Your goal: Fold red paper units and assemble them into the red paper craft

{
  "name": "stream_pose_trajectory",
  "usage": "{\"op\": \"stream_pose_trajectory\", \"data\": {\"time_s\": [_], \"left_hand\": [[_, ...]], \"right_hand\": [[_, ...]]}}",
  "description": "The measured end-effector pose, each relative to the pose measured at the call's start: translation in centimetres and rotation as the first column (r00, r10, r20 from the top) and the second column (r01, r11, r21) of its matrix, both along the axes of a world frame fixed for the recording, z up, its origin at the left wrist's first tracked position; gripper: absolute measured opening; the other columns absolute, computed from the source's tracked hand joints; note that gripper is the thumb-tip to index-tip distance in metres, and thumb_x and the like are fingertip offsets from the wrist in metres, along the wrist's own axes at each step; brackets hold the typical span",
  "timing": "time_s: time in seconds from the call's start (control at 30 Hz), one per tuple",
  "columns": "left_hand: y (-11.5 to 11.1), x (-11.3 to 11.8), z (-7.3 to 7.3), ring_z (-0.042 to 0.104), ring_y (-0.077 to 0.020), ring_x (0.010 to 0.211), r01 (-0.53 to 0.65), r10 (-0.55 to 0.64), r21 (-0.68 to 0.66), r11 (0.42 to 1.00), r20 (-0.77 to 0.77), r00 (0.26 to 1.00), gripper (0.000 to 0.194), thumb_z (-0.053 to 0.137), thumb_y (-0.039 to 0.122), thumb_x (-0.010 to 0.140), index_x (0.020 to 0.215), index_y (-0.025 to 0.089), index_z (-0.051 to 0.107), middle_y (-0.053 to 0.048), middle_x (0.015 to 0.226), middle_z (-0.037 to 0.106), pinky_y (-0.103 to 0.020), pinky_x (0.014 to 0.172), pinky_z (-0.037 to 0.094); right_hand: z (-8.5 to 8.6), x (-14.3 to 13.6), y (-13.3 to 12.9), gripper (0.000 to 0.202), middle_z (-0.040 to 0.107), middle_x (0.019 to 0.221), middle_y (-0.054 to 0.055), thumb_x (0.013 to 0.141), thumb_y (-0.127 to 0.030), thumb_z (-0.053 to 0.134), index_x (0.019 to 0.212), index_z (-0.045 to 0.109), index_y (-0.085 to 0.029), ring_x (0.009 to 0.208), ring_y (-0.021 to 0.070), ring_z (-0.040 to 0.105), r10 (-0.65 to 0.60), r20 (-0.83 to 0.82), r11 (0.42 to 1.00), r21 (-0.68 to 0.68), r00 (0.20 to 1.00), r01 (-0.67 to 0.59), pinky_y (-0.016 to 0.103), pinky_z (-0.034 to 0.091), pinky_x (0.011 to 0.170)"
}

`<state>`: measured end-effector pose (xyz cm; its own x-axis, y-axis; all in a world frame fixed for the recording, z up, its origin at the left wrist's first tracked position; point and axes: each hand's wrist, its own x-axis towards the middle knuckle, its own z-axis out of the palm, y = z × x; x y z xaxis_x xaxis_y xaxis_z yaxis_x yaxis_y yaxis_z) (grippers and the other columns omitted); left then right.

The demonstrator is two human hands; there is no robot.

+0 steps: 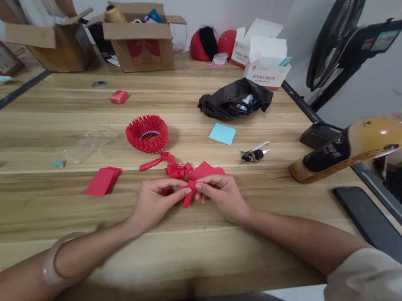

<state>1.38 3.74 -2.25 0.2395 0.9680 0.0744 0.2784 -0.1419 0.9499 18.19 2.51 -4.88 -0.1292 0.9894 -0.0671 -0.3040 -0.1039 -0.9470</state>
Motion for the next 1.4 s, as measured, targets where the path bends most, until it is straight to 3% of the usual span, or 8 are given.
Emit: {"op": "stream_pose_trajectory", "data": {"time_s": [0.47,0.93,1.2,1.4], "left_hand": [[0.05,-0.35,-0.42,0.068,-0.0177,0.07,0.04,-0.039,0.058,0.998,-0.016,0.999,0.013,0.07,0.025,0.072,0.082,0.019,0.075,-0.003,0.08,0.075,-0.028,0.068,0.056],[-0.01,-0.21,-0.05,0.068,-0.016,0.07,0.079,-0.08,0.041,0.996,0.04,0.996,0.009,0.068,0.02,0.074,0.08,0.018,0.075,-0.002,0.08,0.075,-0.025,0.068,0.056],[-0.14,-0.02,-0.05,0.068,-0.0159,0.068,0.011,-0.013,0.023,1.0,0.068,0.998,0.007,0.069,0.02,0.071,0.077,0.017,0.072,-0.003,0.079,0.074,-0.026,0.066,0.056],[-0.19,0.21,-0.12,0.066,-0.0133,0.061,-0.013,0.014,-0.009,1.0,0.162,0.987,0.019,0.071,0.022,0.07,0.083,0.015,0.059,-0.001,0.069,0.07,-0.021,0.056,0.053]], "right_hand": [[0.08,0.05,0.0,0.015,0.066,0.055,0.0,0.068,-0.031,0.072,0.071,0.07,-0.017,0.049,0.0097,0.058,0.009,0.012,1.0,-0.012,1.0,-0.009,0.022,0.048,0.047],[0.36,0.18,-0.03,0.02,0.065,0.054,-0.001,0.072,-0.035,0.07,0.067,0.067,-0.016,0.048,0.009,0.057,0.031,0.028,0.999,0.031,0.999,-0.032,0.022,0.048,0.049],[0.66,0.19,-0.1,0.025,0.063,0.053,-0.001,0.068,-0.04,0.072,0.063,0.064,-0.016,0.047,0.0081,0.054,0.098,0.099,0.995,0.007,0.99,-0.099,0.021,0.047,0.05],[0.38,0.14,-0.2,0.029,0.063,0.056,0.0,0.071,-0.044,0.069,0.064,0.062,-0.016,0.049,0.0084,0.055,0.154,0.189,0.985,0.041,0.97,-0.165,0.021,0.046,0.051]]}}
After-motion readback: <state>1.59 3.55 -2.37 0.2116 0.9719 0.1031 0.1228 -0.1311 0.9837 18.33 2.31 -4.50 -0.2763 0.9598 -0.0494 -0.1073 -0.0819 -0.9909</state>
